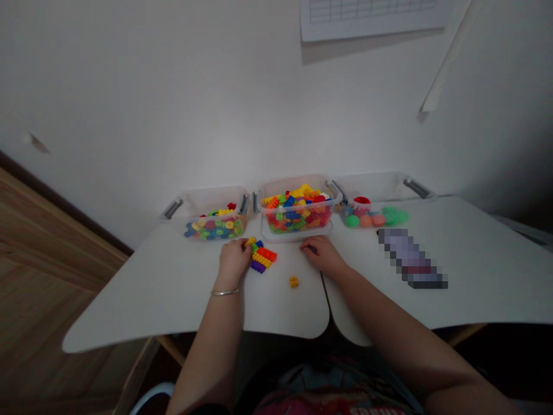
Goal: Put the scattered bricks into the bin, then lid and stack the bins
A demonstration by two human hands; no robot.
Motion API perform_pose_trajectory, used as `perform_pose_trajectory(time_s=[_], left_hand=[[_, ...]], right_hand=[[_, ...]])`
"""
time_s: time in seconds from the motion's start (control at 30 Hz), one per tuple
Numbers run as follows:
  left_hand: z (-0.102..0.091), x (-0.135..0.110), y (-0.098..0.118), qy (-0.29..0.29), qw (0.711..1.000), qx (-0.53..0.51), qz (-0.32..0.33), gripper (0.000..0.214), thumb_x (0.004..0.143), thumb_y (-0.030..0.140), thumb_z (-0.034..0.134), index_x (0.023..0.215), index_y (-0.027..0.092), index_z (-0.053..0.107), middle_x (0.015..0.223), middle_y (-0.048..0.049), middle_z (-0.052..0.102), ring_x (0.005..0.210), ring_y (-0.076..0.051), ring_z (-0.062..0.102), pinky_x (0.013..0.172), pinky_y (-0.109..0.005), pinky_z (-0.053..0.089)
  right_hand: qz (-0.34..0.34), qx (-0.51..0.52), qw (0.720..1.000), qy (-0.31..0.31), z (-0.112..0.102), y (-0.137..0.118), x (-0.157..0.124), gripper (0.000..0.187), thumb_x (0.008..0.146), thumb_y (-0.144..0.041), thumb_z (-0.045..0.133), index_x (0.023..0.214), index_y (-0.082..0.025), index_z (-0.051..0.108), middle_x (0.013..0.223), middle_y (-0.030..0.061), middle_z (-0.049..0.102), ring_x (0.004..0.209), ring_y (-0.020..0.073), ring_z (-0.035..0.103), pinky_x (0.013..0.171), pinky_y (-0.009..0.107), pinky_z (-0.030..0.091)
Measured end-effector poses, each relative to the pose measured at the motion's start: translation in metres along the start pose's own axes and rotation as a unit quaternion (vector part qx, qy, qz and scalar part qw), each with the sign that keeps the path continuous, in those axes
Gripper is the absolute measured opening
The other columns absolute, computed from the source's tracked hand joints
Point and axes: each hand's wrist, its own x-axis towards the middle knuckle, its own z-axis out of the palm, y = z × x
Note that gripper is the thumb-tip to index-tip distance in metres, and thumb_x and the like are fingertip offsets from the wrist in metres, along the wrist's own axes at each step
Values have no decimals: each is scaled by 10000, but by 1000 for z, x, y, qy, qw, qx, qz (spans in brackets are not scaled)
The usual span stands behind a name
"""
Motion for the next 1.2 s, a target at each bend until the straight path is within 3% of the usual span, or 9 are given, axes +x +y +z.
perform_pose_trajectory(time_s=[0.1, 0.3, 0.47, 0.6, 0.73, 0.87, 0.97, 1.03, 1.2], left_hand=[[7, 0, 2, 20, 1000, 5, -3, 319, 840, 327, 514, 1027, 158, 709, 1005, -140, 704, 945, -278, 629, 874, -391, 472], [16, 2, -8, 36, 984, -172, 22, 201, 772, 306, 556, 881, 167, 651, 907, -81, 676, 844, -217, 624, 778, -335, 493], [9, 0, -13, 67, 968, -241, -15, 217, 748, 386, 562, 818, 188, 619, 832, -41, 661, 767, -196, 605, 735, -325, 486], [0, -4, -8, 101, 958, -269, -15, 267, 737, 428, 597, 849, 188, 626, 870, -49, 664, 770, -191, 593, 725, -323, 483], [-15, -6, 11, 159, 917, -366, 27, 413, 719, 419, 666, 1059, 192, 607, 969, -54, 649, 740, -150, 586, 670, -278, 499], [-48, 2, 46, 244, 865, -428, 91, 478, 753, 350, 674, 1200, 236, 549, 1060, -48, 614, 828, -135, 610, 741, -259, 527], [-72, 19, 74, 233, 875, -397, 149, 328, 800, 305, 640, 1113, 237, 572, 1087, -37, 623, 857, -130, 629, 801, -264, 531], [-80, 35, 89, 263, 869, -378, 180, 275, 798, 275, 650, 1051, 219, 558, 1060, -32, 634, 964, -144, 627, 889, -276, 511], [-72, 69, 108, 272, 861, -388, 182, 238, 811, 241, 627, 1015, 197, 513, 1040, -39, 656, 973, -132, 635, 903, -273, 497]], right_hand=[[0, 2, 1000, 0, 0, 0, 0, 148, 847, -152, 573, 871, -182, 716, 949, 62, 728, 955, 213, 624, 944, 370, 428], [-2, -23, 1000, -6, -1, -2, -1, 159, 854, -149, 561, 889, -177, 713, 952, 68, 720, 956, 209, 617, 947, 369, 434], [-69, -93, 992, -41, -2, -13, -6, 211, 849, -134, 548, 980, -160, 711, 1053, 86, 689, 1036, 224, 567, 982, 368, 424], [-66, -97, 992, -47, 0, -18, -7, 248, 856, -139, 542, 1049, -150, 697, 1149, 96, 666, 1101, 219, 547, 1031, 364, 400], [-55, -80, 994, -52, 2, -16, -6, 264, 843, -138, 550, 1065, -163, 692, 1178, 89, 657, 1132, 213, 541, 1048, 368, 386], [-54, -69, 995, -51, 2, -13, -5, 261, 833, -140, 555, 1049, -178, 696, 1169, 84, 661, 1123, 212, 545, 1035, 380, 393], [-60, -63, 995, -50, 2, -11, -6, 257, 827, -135, 563, 1044, -170, 697, 1165, 90, 661, 1116, 213, 548, 1035, 376, 391], [-61, -63, 995, -47, 3, -10, -6, 257, 826, -137, 566, 1045, -172, 696, 1169, 88, 660, 1120, 216, 544, 1034, 379, 390], [-61, -65, 995, -48, 3, -11, -5, 248, 823, -136, 570, 1033, -180, 695, 1153, 86, 665, 1102, 219, 548, 1014, 387, 397]])
